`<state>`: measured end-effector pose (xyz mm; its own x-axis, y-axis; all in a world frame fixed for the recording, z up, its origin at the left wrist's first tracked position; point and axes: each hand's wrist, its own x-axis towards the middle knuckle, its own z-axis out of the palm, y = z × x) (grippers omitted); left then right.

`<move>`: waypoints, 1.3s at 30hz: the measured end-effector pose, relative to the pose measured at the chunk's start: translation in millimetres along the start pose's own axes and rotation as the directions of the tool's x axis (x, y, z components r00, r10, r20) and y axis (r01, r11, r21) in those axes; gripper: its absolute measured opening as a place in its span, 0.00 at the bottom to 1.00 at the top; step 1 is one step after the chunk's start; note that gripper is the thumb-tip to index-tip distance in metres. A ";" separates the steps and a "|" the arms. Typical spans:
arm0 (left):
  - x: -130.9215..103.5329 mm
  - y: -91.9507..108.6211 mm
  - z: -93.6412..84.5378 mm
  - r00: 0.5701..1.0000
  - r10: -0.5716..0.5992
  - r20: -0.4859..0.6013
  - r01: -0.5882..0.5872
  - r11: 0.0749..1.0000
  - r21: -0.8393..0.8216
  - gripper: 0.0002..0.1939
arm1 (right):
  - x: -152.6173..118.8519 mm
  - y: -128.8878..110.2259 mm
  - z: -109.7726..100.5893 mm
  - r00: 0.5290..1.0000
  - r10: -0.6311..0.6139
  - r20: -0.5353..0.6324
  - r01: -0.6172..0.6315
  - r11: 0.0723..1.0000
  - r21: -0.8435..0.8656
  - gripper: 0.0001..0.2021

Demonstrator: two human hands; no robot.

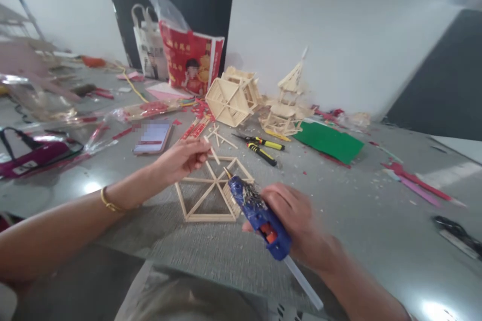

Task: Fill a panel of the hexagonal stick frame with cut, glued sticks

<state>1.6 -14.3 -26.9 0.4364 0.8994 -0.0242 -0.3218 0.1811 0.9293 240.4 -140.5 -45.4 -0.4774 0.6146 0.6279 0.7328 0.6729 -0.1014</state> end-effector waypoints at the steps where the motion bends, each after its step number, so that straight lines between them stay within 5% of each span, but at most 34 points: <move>1: -1.0 -0.1 0.7 1.000 -0.002 0.005 0.002 1.000 0.008 0.06 | -0.4 2.5 1.4 1.000 -0.010 0.000 0.010 1.000 -0.029 0.12; 13: -8.1 -3.0 7.8 0.998 -0.042 0.037 0.044 0.998 -0.040 0.09 | 8.3 -3.3 3.6 0.995 -0.098 -0.025 0.096 0.992 -0.082 0.10; 39: -11.1 -4.8 12.2 0.991 -0.038 0.128 0.045 0.998 -0.052 0.11 | -1.9 1.4 9.2 0.996 -0.092 -0.014 0.092 0.995 -0.030 0.09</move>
<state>8.5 -30.0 -26.6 0.5525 0.8334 -0.0123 -0.3448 0.2420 0.9070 237.9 -137.0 -53.8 -0.5365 0.5443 0.6450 0.7001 0.7138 -0.0200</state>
